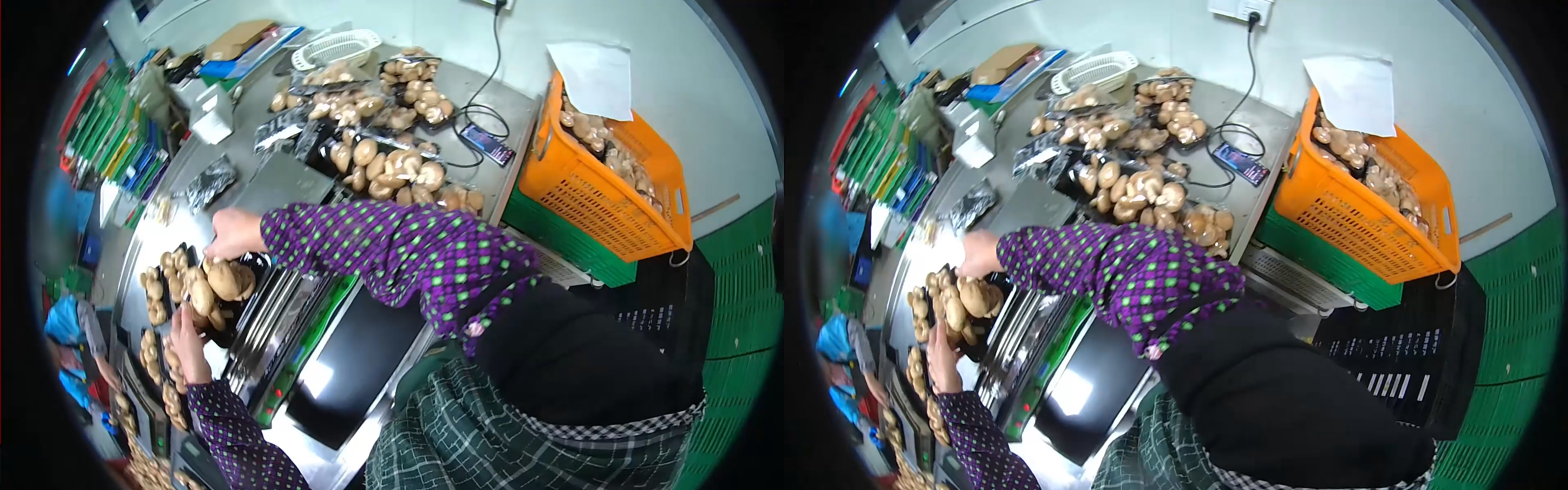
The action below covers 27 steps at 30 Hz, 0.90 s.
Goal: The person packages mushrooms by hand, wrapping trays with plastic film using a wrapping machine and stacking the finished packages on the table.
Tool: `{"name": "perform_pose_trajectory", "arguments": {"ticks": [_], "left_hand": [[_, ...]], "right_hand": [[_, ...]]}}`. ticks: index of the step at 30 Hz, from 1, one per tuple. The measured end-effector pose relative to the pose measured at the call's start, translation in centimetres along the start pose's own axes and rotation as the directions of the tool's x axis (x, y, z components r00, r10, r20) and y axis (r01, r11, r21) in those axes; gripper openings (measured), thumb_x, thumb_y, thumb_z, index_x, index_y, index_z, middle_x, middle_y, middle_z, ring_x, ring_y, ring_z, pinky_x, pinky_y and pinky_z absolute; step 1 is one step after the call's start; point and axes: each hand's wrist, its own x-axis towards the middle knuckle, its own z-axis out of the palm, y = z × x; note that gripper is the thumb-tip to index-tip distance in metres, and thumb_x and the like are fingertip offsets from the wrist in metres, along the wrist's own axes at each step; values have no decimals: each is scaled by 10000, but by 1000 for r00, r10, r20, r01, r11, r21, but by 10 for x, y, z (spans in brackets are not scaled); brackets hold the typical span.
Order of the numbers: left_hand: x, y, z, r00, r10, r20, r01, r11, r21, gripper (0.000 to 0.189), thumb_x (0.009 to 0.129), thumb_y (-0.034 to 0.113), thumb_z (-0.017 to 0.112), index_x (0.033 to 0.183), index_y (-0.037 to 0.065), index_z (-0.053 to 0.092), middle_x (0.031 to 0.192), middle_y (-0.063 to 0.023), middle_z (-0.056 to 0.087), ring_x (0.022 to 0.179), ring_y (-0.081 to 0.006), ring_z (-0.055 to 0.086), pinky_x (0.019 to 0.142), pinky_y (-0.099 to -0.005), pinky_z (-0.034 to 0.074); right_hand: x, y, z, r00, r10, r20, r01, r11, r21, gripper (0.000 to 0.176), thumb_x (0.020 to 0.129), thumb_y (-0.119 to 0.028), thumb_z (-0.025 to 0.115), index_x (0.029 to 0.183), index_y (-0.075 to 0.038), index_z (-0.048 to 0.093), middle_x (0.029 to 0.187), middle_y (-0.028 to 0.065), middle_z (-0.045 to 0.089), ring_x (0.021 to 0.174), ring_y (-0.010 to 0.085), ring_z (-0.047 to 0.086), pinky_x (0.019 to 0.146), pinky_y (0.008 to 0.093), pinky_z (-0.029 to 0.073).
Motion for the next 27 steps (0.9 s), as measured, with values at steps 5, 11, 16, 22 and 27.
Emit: {"name": "perform_pose_trajectory", "arguments": {"ticks": [5,11,16,22,27], "left_hand": [[11,21,11,991,-131,8,124,954,273,439,925,373,458,1145,3,546,957,-120,580,783,-185,572,532,-295,465],[36,12,37,932,302,199,-337,925,175,433,946,282,443,1277,4,456,1274,-155,490,1182,-226,445,997,-316,322],[30,-6,44,917,366,159,-375,926,31,404,945,270,434,1195,-38,511,1178,-142,542,1070,-205,501,941,-303,364],[5,3,55,942,334,35,-335,942,23,403,948,274,416,1171,-44,524,1091,-142,565,1007,-198,518,891,-307,396],[16,4,62,951,308,35,-310,948,78,413,949,284,408,1171,-37,545,1057,-143,588,927,-192,548,835,-298,425]], "right_hand": [[-6,18,-10,994,87,71,-80,991,-105,469,700,-378,668,867,60,642,869,254,635,860,366,626,787,409,497],[-15,15,13,997,-77,-22,66,949,-307,520,759,-520,578,940,-40,661,1016,166,610,997,343,549,810,471,423],[-32,34,31,921,-355,-159,295,904,-309,417,799,-490,539,953,-129,680,901,92,631,959,246,541,836,419,352],[-33,33,37,900,-404,-165,338,885,-321,404,787,-459,566,795,-61,634,835,95,616,889,257,557,856,395,366],[-24,37,32,932,-331,-145,288,923,-255,452,766,-457,594,902,-26,616,896,144,612,919,289,559,872,392,374]]}}
